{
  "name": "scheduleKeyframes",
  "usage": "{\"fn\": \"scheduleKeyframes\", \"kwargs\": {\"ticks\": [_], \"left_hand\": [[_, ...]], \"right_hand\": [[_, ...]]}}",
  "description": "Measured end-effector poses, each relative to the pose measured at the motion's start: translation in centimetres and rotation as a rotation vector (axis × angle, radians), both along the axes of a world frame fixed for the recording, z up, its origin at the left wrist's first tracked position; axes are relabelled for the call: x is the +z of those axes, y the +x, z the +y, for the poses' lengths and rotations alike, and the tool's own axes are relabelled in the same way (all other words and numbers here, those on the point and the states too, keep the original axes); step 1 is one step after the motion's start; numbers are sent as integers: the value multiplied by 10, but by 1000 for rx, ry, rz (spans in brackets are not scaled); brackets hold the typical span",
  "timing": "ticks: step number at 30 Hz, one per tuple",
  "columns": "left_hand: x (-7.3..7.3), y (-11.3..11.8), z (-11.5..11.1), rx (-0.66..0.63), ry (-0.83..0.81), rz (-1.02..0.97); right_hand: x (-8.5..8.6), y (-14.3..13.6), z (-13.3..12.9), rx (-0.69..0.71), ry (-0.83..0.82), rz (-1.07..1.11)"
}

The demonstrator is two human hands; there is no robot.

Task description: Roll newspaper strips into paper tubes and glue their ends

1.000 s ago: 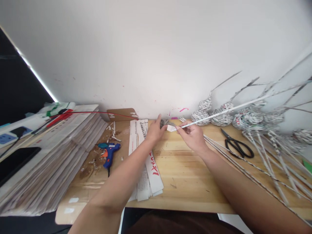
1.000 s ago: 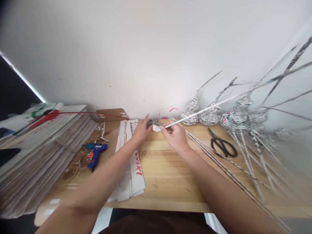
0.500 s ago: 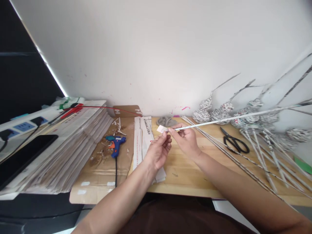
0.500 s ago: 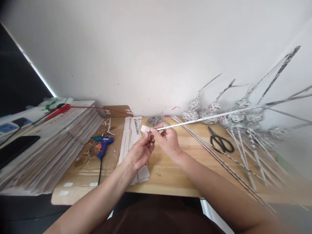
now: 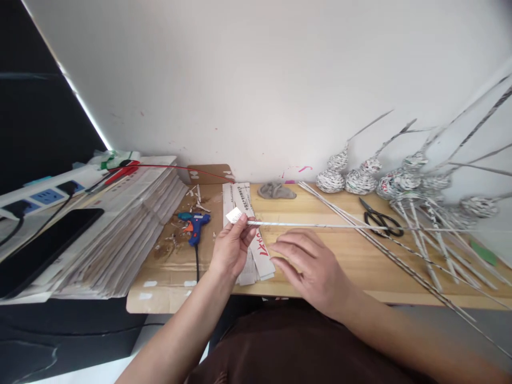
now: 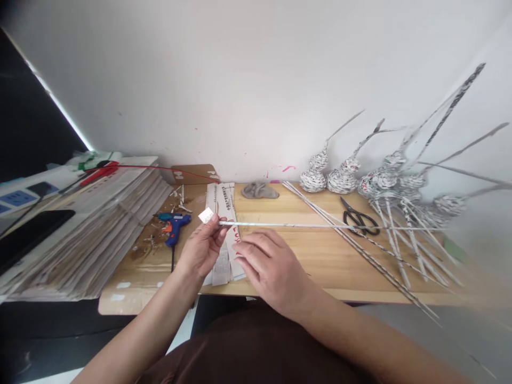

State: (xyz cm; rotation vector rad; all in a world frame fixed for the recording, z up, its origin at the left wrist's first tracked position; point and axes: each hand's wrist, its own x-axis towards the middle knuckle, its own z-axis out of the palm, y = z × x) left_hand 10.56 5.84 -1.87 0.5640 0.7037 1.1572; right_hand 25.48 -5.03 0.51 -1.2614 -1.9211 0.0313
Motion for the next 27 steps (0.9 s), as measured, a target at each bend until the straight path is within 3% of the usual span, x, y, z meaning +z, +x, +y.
{"fn": "scheduleKeyframes", "kwargs": {"ticks": [2,5,13,18,20,22,25,27], "left_hand": [[-1,-6,-3,20,-5,0],[-2,-11,-8,33,-18,5],[-4,-24,-12,10,-10,-27],[-3,-30,-13,-6,-38,-44],[-2,-31,-13,-10,-46,-51],[-3,-31,-13,8,-48,-54],[-3,-32,-12,54,-48,-51],[-4,-32,-11,64,-60,-48]], "right_hand": [[4,7,-4,-170,98,-165],[0,17,2,-278,15,-276],[-10,11,5,-97,-361,76],[-12,13,8,109,-977,586],[-12,14,9,159,-1089,641],[-11,13,8,138,-946,480],[-8,9,7,62,-585,143],[-6,9,7,60,-543,85]]}}
